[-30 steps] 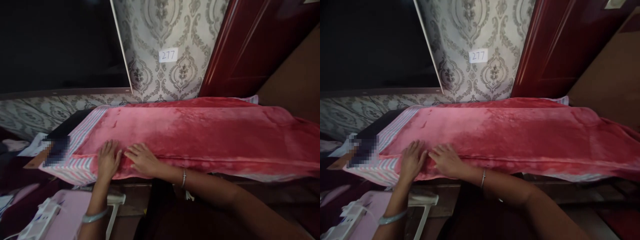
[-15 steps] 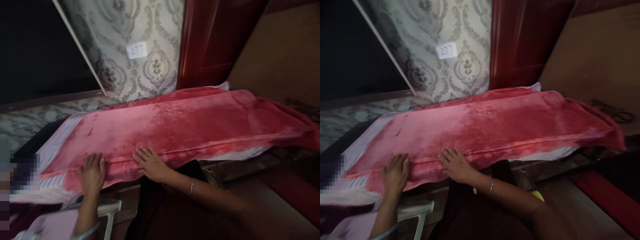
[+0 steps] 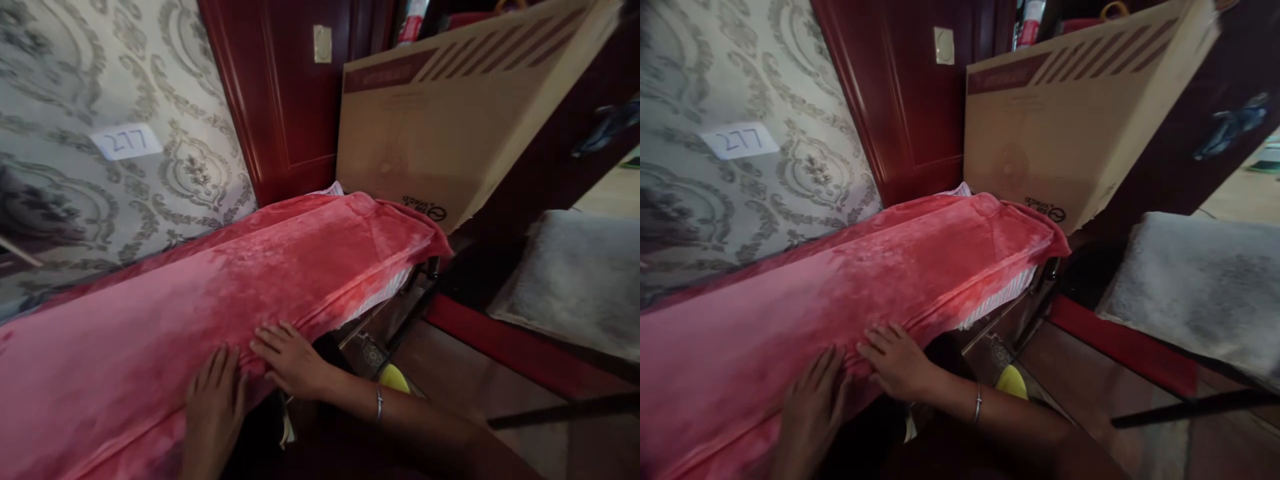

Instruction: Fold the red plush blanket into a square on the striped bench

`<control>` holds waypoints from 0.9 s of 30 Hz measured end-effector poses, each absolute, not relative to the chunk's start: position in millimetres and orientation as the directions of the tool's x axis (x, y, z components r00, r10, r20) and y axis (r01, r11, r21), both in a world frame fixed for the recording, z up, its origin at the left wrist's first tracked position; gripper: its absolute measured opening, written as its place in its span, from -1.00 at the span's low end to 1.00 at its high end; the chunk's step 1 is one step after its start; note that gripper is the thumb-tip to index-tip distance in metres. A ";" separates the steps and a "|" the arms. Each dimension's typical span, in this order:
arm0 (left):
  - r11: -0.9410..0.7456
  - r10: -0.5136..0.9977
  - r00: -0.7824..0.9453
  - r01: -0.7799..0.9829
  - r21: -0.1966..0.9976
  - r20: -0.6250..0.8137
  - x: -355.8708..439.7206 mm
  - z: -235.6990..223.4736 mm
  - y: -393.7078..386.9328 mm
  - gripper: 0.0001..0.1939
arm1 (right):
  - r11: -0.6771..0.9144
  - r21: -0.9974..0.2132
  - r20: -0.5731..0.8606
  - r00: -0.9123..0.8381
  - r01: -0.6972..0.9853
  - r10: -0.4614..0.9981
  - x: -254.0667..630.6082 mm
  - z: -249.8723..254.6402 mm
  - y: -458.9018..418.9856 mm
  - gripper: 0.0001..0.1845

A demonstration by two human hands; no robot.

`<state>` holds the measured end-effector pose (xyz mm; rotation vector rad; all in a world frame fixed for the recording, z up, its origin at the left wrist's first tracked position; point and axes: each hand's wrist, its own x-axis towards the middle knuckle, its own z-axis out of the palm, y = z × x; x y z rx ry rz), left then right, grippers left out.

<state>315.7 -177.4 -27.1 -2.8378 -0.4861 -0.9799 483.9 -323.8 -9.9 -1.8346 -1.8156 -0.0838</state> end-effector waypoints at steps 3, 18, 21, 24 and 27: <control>-0.973 0.191 0.715 0.226 0.036 0.672 327.3 -20.9 -180.7 -0.65 | 0.080 -0.354 0.537 0.132 0.932 0.833 509.8 -15.5 -347.2 -0.56; -0.989 0.040 0.817 -0.048 0.137 0.576 495.2 5.3 -243.9 -0.69 | -0.353 -0.380 0.727 0.512 0.855 0.457 686.3 -30.2 -446.9 -0.68; -0.985 0.068 0.844 -0.029 0.172 0.531 509.4 0.5 -247.6 -0.71 | -0.358 -0.367 0.694 0.509 0.859 0.510 694.3 -34.3 -443.3 -0.68; -0.981 0.094 0.841 -0.014 0.195 0.533 514.8 -3.0 -248.8 -0.74 | -0.362 -0.385 0.658 0.528 0.849 0.537 700.9 -37.8 -438.9 -0.67; -0.977 0.104 0.835 -0.016 0.212 0.541 516.0 -3.7 -248.5 -0.75 | -0.356 -0.413 0.638 0.545 0.838 0.544 704.8 -38.1 -437.3 -0.65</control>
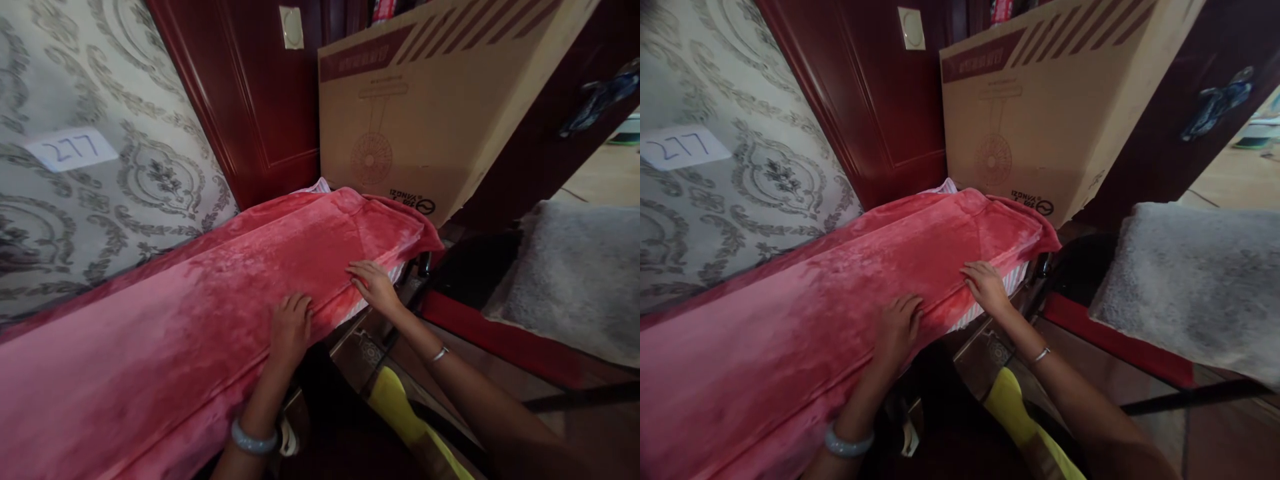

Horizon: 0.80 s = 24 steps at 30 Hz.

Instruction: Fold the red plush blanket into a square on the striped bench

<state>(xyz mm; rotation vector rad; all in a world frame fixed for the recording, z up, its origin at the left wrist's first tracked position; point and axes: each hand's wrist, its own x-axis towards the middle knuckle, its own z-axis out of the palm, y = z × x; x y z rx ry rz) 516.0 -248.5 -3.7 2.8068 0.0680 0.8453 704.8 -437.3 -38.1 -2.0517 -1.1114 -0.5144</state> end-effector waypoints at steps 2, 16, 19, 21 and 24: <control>-0.976 0.101 0.838 -0.021 0.215 0.537 516.6 -2.8 -248.2 -0.75 | -0.351 -0.416 0.635 0.544 0.839 0.548 706.5 -36.9 -437.2 -0.65; -0.983 0.090 0.792 -0.027 0.181 0.603 523.3 -1.3 -248.3 -0.72 | -0.307 -0.431 0.685 0.529 0.849 0.502 710.8 -26.7 -433.2 -0.72; -0.984 0.040 0.799 -0.072 0.162 0.600 520.2 -3.5 -249.1 -0.72 | -0.306 -0.414 0.704 0.515 0.857 0.489 706.0 -29.7 -437.5 -0.71; -0.985 0.022 0.824 -0.081 0.155 0.567 518.1 -5.3 -250.4 -0.73 | -0.302 -0.406 0.709 0.506 0.862 0.490 702.7 -34.5 -439.5 -0.70; -0.981 0.030 0.829 -0.084 0.177 0.559 516.4 -4.9 -251.5 -0.76 | -0.272 -0.405 0.727 0.487 0.873 0.484 700.0 -39.3 -441.5 -0.69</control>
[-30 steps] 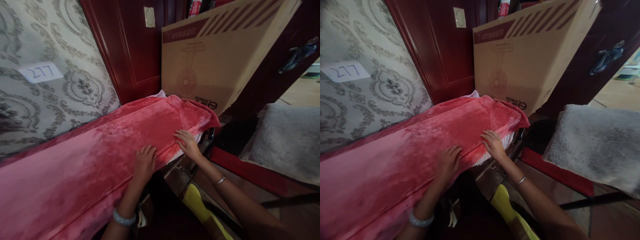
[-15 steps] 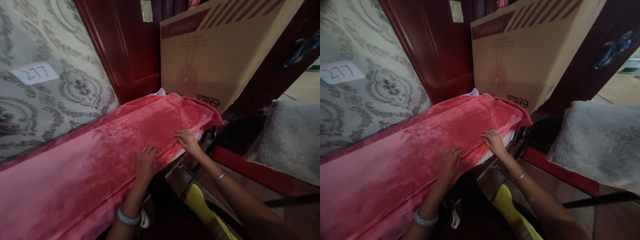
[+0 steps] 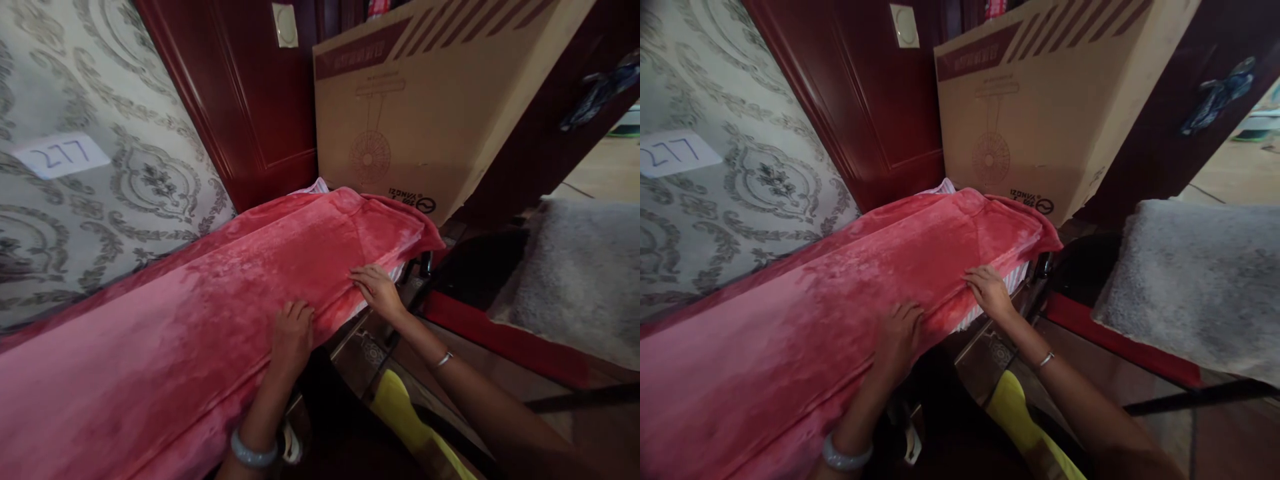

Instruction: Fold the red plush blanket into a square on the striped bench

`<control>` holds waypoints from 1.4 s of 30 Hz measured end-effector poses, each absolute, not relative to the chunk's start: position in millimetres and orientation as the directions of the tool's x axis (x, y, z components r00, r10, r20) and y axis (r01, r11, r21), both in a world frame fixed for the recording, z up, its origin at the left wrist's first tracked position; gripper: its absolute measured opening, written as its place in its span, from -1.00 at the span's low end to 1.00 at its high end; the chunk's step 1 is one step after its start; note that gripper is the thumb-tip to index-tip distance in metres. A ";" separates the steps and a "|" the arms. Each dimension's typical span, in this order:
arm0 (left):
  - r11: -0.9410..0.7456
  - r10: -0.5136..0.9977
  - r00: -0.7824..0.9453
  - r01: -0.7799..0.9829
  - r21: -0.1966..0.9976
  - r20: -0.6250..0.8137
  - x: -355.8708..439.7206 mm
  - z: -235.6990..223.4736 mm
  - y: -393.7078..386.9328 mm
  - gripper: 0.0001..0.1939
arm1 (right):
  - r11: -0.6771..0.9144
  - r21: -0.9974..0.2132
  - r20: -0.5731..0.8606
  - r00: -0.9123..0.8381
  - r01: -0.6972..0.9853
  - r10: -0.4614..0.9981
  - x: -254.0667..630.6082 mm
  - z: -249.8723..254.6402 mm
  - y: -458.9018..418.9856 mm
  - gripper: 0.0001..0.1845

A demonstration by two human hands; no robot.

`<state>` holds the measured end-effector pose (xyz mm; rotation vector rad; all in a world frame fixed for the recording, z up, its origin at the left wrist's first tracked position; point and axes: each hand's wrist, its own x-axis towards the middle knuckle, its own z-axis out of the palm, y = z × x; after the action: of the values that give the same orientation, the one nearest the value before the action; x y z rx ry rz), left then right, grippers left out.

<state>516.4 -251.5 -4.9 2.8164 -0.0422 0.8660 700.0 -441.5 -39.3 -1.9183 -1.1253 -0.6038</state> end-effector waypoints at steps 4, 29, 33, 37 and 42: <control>-0.966 0.020 0.808 -0.136 0.220 0.588 521.2 4.3 -250.4 -0.80 | -0.304 -0.446 0.737 0.538 0.842 0.408 708.9 -35.0 -449.3 -0.68; -0.999 -0.033 0.991 -0.028 -0.044 0.128 656.7 46.4 -316.2 -0.68 | -0.507 -0.514 0.676 0.690 0.692 0.258 810.6 -52.9 -486.7 -0.65; -0.996 -0.083 0.987 -0.078 -0.045 0.134 656.5 46.2 -318.5 -0.69 | -0.501 -0.516 0.704 0.677 0.695 0.214 808.5 -51.2 -490.1 -0.65; -0.990 -0.137 0.985 -0.136 -0.022 0.102 654.2 45.4 -318.4 -0.73 | -0.486 -0.539 0.699 0.687 0.688 0.198 800.3 -56.8 -493.3 -0.66; -0.974 -0.147 0.978 -0.170 0.151 0.149 659.5 57.2 -301.4 -0.76 | -0.467 -0.627 0.684 0.727 0.624 0.054 808.1 -60.8 -493.4 -0.59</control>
<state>659.5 -301.4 57.2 2.9615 -0.2390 0.2050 808.1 -493.4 -60.8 -1.9620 -0.5181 -0.7417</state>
